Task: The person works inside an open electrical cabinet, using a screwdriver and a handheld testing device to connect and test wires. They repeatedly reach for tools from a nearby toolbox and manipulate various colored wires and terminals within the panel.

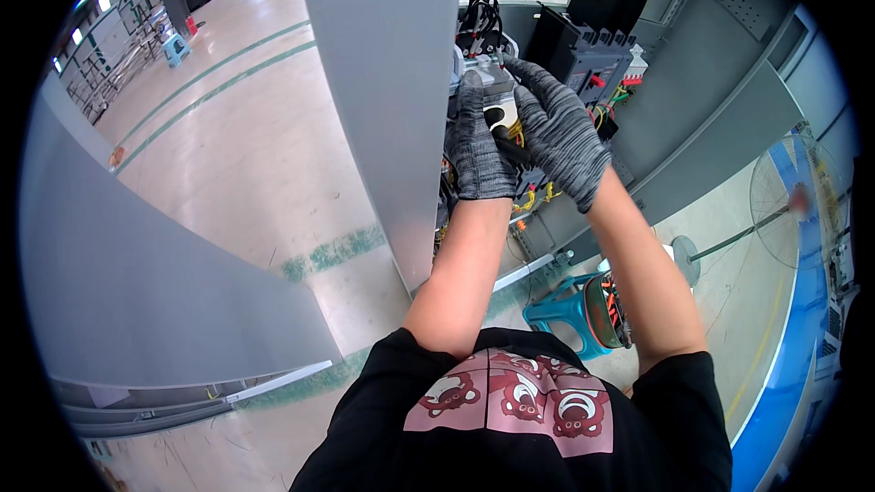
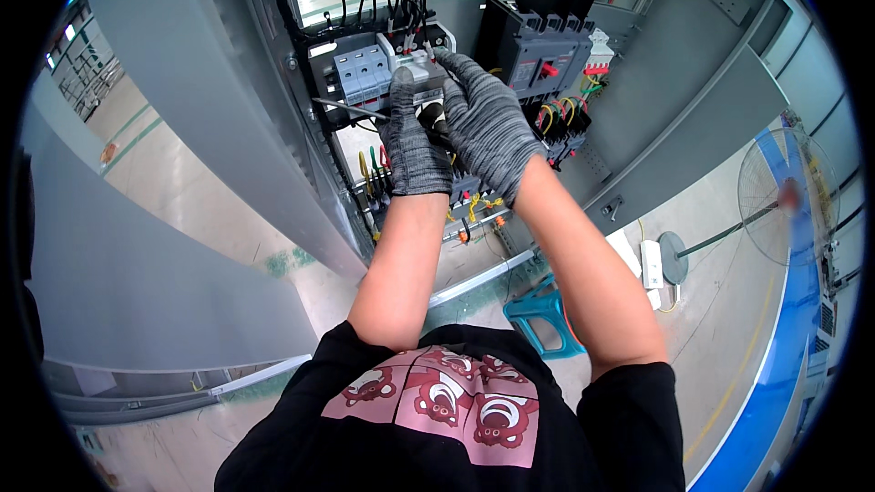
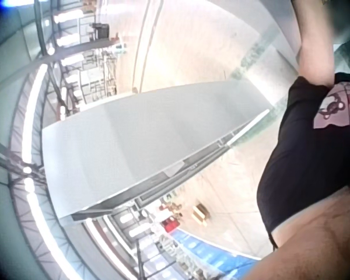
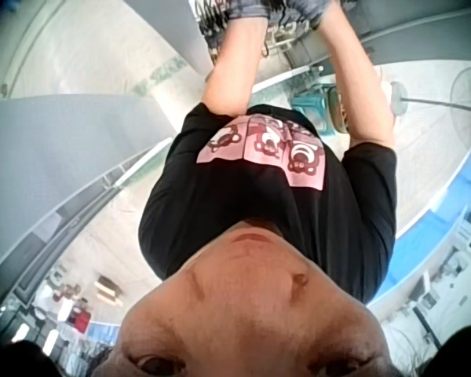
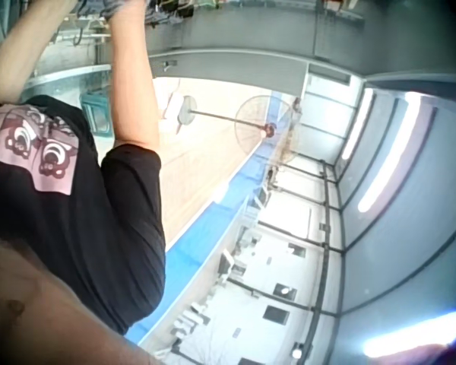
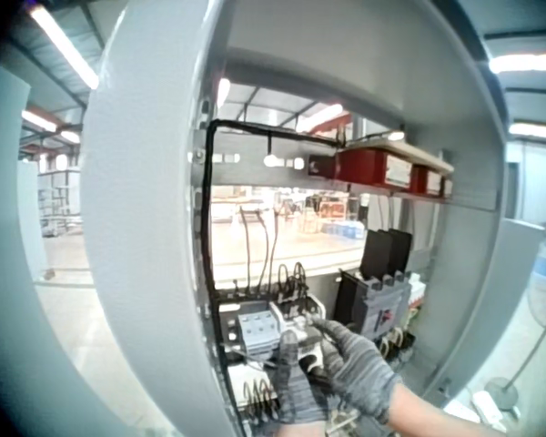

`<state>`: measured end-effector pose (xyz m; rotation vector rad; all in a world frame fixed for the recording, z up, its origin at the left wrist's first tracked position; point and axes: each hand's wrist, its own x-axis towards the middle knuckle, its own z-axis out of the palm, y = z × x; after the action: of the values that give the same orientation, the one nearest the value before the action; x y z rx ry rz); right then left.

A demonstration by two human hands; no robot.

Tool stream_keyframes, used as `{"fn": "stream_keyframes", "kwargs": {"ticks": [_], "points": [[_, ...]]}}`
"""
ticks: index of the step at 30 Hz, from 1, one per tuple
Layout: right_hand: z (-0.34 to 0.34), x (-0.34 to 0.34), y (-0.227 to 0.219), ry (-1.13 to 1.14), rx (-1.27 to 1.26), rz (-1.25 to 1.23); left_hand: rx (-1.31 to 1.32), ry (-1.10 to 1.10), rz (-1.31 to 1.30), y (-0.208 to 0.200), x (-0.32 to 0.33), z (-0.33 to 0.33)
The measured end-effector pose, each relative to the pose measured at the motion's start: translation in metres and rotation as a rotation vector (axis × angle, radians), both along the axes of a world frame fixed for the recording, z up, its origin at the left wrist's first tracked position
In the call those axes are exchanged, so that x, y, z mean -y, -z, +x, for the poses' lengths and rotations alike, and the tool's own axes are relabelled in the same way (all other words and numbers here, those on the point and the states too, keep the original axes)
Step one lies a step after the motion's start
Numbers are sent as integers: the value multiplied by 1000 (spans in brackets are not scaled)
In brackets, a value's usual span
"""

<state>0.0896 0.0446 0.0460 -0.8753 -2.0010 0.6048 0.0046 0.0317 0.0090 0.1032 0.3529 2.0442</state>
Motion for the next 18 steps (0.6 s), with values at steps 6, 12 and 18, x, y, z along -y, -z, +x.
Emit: {"fn": "stream_keyframes", "kwargs": {"ticks": [6, 12, 18], "points": [[-14, 26, -20, 262, 432, 23, -48, -45, -62, 0, -3, -1], [-15, 29, -48, 411, 1172, 223, -66, 9, -162, 5, -11, -7], [-12, 26, -51, 213, 667, 69, -84, -107, -226, 8, -14, -5]]}}
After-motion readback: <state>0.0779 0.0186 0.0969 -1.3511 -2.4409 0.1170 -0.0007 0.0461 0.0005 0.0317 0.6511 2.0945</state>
